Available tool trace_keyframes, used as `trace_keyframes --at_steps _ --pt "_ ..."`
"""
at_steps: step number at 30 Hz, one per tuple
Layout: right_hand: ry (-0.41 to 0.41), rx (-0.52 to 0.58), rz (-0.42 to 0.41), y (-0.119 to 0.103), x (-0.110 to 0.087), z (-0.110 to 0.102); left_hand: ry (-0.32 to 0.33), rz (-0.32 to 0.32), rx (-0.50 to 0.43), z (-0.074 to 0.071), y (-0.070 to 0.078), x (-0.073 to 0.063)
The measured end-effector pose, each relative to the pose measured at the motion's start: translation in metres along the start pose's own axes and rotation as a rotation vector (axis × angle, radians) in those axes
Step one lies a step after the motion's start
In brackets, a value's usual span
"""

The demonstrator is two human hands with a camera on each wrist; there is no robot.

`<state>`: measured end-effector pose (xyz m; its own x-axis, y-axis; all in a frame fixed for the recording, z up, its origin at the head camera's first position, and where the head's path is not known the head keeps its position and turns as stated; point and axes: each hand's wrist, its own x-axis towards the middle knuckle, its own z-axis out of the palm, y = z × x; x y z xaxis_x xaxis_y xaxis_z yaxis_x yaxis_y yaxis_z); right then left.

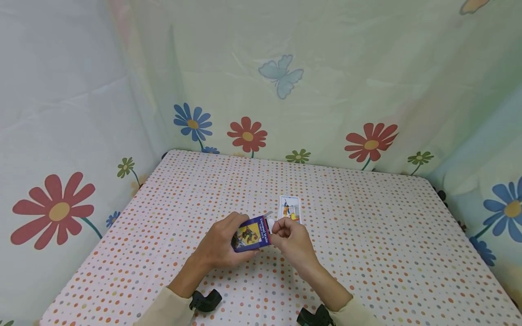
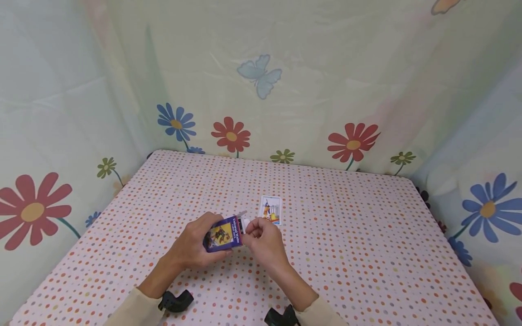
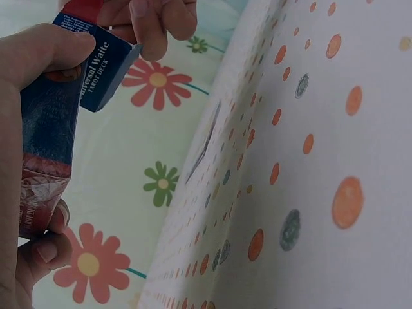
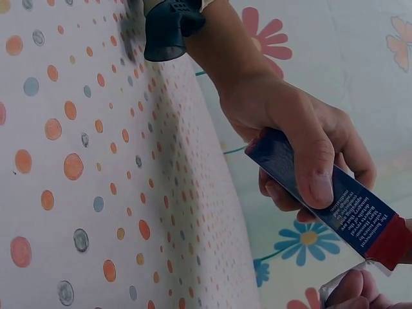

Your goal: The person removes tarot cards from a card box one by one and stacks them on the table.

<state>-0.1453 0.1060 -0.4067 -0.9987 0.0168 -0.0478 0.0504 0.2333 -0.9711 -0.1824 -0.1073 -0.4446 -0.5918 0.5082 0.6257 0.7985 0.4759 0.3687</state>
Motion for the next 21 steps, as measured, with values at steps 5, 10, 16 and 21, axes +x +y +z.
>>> trace_keyframes --at_steps 5,10,16,21 --pt "0.000 0.015 0.003 0.0009 0.0000 -0.0006 -0.003 -0.008 -0.001 -0.0003 0.0000 0.0003" --pt "0.020 0.029 0.008 0.0007 -0.0001 -0.0020 -0.001 -0.013 0.006 -0.0006 -0.0002 0.0008" --pt "0.015 0.053 0.003 -0.0007 0.0003 -0.0049 0.004 -0.009 0.011 -0.0006 -0.0012 0.0008" --pt "0.007 0.108 0.007 -0.0019 0.0016 -0.0095 0.002 -0.016 0.006 -0.0006 -0.0013 0.0003"
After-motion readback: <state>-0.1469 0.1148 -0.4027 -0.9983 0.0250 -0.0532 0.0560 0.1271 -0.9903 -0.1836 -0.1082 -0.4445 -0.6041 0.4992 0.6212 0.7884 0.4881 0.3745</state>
